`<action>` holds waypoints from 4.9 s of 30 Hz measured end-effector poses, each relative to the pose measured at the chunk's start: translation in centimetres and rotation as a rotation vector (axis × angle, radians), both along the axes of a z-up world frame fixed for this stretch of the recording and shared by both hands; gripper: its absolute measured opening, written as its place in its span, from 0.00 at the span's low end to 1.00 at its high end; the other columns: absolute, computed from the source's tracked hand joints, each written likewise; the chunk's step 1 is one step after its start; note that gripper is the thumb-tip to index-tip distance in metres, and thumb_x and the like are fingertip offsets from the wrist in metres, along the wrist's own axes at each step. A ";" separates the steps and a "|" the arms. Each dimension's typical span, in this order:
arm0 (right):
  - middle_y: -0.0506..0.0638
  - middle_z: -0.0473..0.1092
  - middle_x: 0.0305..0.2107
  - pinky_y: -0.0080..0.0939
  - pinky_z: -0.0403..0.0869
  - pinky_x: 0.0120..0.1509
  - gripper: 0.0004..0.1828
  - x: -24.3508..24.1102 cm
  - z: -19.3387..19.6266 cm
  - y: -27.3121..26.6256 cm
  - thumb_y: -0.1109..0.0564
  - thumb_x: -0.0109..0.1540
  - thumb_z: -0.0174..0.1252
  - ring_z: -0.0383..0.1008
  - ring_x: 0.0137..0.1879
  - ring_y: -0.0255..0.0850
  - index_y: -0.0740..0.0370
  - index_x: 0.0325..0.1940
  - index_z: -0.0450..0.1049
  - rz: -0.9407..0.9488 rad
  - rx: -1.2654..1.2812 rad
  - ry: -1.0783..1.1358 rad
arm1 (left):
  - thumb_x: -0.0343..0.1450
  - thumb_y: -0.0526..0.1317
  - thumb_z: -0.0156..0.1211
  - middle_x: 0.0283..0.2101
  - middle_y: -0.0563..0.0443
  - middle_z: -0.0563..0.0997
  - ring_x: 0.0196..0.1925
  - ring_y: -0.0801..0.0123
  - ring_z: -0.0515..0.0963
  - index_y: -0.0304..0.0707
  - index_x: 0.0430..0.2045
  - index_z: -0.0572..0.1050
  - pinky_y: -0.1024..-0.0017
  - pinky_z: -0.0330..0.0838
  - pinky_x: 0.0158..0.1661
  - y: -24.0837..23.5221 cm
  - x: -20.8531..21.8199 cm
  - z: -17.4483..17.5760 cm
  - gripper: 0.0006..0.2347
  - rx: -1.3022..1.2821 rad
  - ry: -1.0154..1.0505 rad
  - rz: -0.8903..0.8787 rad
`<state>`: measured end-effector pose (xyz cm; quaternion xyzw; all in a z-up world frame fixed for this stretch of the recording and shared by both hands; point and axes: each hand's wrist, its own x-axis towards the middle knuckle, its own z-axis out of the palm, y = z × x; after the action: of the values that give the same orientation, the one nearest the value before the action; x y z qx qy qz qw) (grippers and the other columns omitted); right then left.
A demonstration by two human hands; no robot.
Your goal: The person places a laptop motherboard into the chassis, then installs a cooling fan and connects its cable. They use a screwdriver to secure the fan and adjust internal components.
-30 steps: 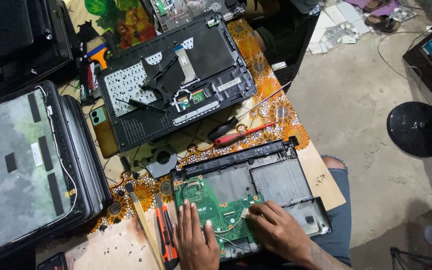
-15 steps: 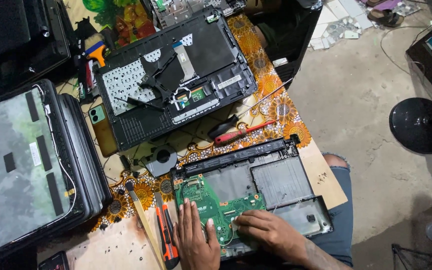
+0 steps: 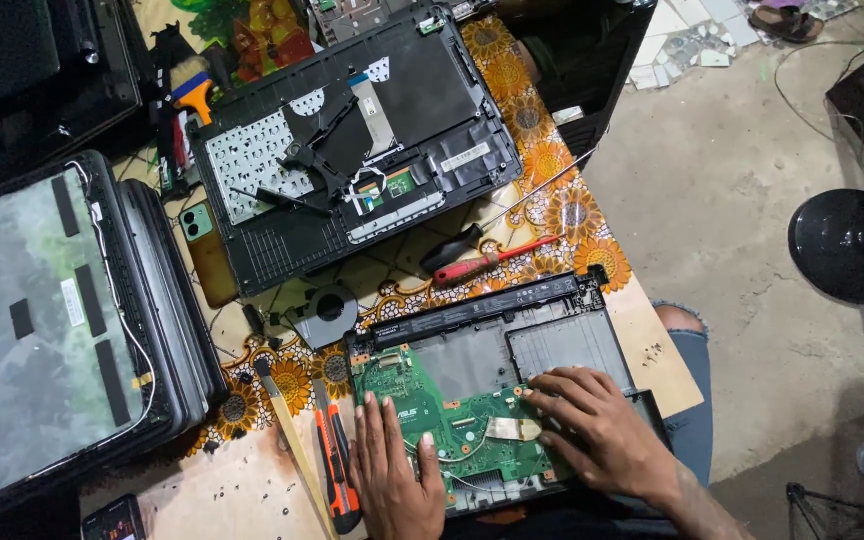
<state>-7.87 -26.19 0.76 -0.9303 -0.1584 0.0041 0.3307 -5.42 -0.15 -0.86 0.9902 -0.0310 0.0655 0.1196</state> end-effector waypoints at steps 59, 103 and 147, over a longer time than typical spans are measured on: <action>0.56 0.73 0.42 0.52 0.68 0.58 0.12 -0.4 -1.3 -2.4 0.56 0.59 0.60 0.71 0.52 0.50 0.63 0.44 0.75 -0.242 -0.063 -0.265 | 0.73 0.52 0.42 0.70 0.41 0.57 0.73 0.53 0.56 0.33 0.65 0.57 0.58 0.53 0.67 0.0 0.0 1.4 0.27 -0.238 -0.073 0.009; 0.56 0.70 0.38 0.49 0.67 0.52 0.07 -1.0 -2.0 -3.1 0.58 0.61 0.57 0.70 0.46 0.49 0.64 0.39 0.76 -0.431 0.070 -0.283 | 0.70 0.53 0.47 0.59 0.51 0.69 0.61 0.58 0.66 0.45 0.58 0.68 0.49 0.52 0.57 -0.3 5.5 1.4 0.23 -0.079 -0.003 -0.023; 0.53 0.70 0.38 0.52 0.66 0.53 0.08 -1.5 -3.2 -3.2 0.56 0.62 0.57 0.71 0.46 0.49 0.61 0.40 0.77 -0.448 0.024 -0.234 | 0.71 0.52 0.47 0.58 0.51 0.65 0.57 0.60 0.65 0.53 0.58 0.67 0.51 0.53 0.53 -0.9 4.8 2.1 0.20 -0.048 0.144 0.017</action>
<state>-9.40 -29.44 -2.40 -0.9323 0.0145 -0.1790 0.3139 -0.63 -1.04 1.25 0.9894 -0.0126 -0.0044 0.1447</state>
